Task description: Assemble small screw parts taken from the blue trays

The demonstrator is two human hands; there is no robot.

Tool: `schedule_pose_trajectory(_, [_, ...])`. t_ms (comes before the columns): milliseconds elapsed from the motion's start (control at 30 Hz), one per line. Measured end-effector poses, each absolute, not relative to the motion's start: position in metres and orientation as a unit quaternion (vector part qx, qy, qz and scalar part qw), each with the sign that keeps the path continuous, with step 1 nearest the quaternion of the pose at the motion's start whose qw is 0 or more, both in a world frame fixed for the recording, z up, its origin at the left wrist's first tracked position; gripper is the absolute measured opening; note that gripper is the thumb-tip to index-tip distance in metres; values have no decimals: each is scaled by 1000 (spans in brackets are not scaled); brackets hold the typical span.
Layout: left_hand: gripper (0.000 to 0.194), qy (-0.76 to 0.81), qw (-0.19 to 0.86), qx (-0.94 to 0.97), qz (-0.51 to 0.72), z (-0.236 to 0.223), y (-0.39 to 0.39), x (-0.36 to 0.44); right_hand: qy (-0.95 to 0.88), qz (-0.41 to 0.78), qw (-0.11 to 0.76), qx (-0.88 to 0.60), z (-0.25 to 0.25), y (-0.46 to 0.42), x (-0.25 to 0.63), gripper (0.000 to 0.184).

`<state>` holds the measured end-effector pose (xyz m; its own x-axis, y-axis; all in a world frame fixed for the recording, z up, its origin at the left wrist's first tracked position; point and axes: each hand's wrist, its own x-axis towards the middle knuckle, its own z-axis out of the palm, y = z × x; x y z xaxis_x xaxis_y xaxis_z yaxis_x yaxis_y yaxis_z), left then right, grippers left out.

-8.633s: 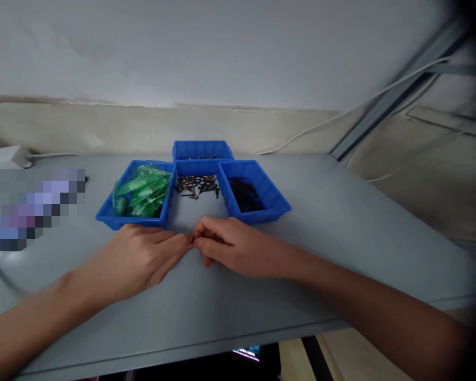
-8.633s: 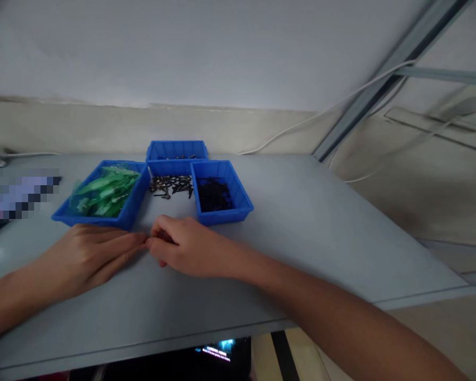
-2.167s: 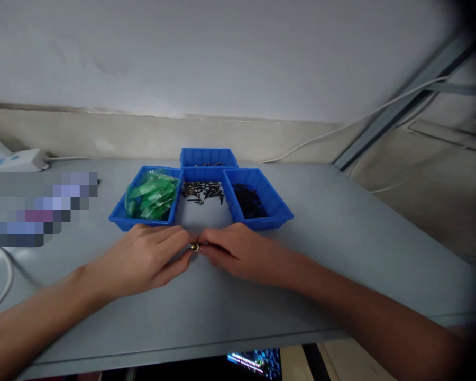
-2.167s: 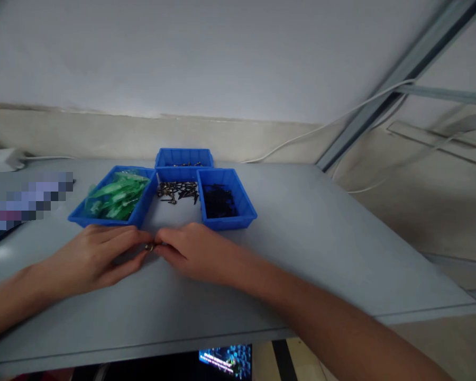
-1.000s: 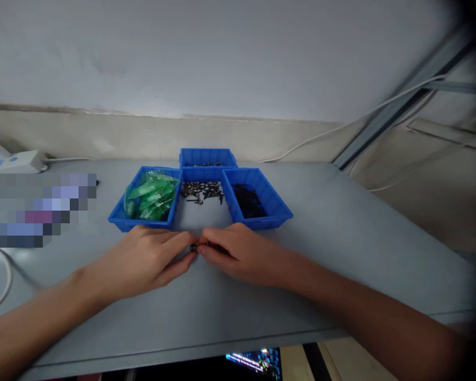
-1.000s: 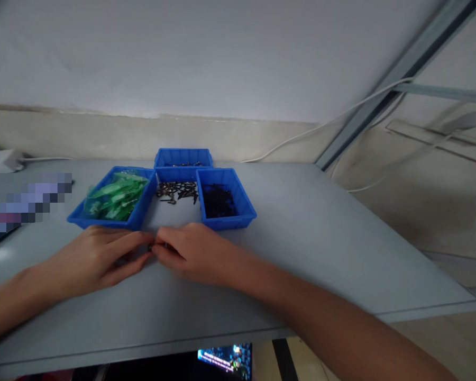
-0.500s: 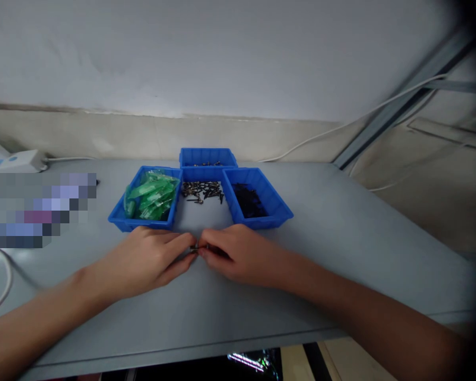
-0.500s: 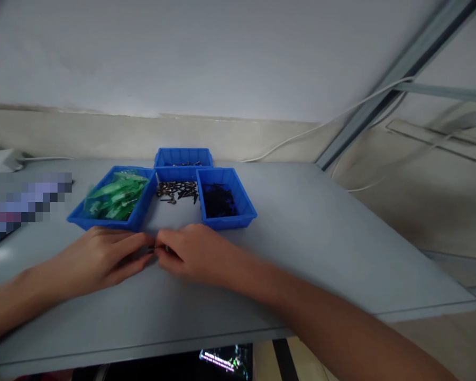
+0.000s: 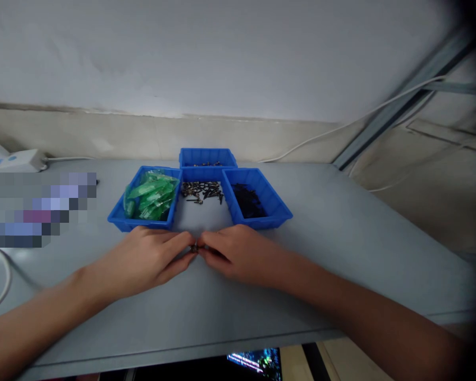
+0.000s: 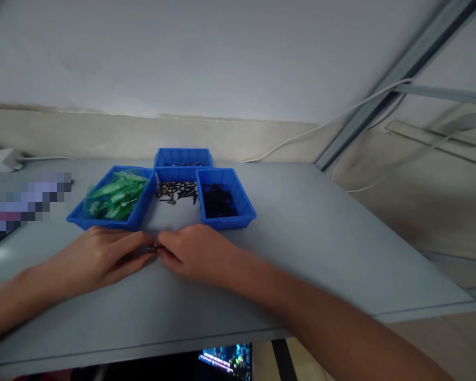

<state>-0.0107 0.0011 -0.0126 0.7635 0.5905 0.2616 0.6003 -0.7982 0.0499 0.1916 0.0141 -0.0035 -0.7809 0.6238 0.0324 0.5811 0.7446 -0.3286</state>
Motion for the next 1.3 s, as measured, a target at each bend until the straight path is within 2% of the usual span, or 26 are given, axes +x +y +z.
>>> schedule_pose_trajectory(467, [18, -315, -9, -934, -169, -12, 0, -11, -929, 167, 70, -324, -5, 14, 191, 14])
schedule_pose_trajectory(933, [21, -316, -11, -940, -130, -12, 0, -9, -934, 146, 71, -319, -5, 14, 191, 17])
schedule_pose_trajectory(1300, [20, -308, 1, -941, -139, -12, 2, -9, -921, 171, 118, -329, -3, 12, 192, 17])
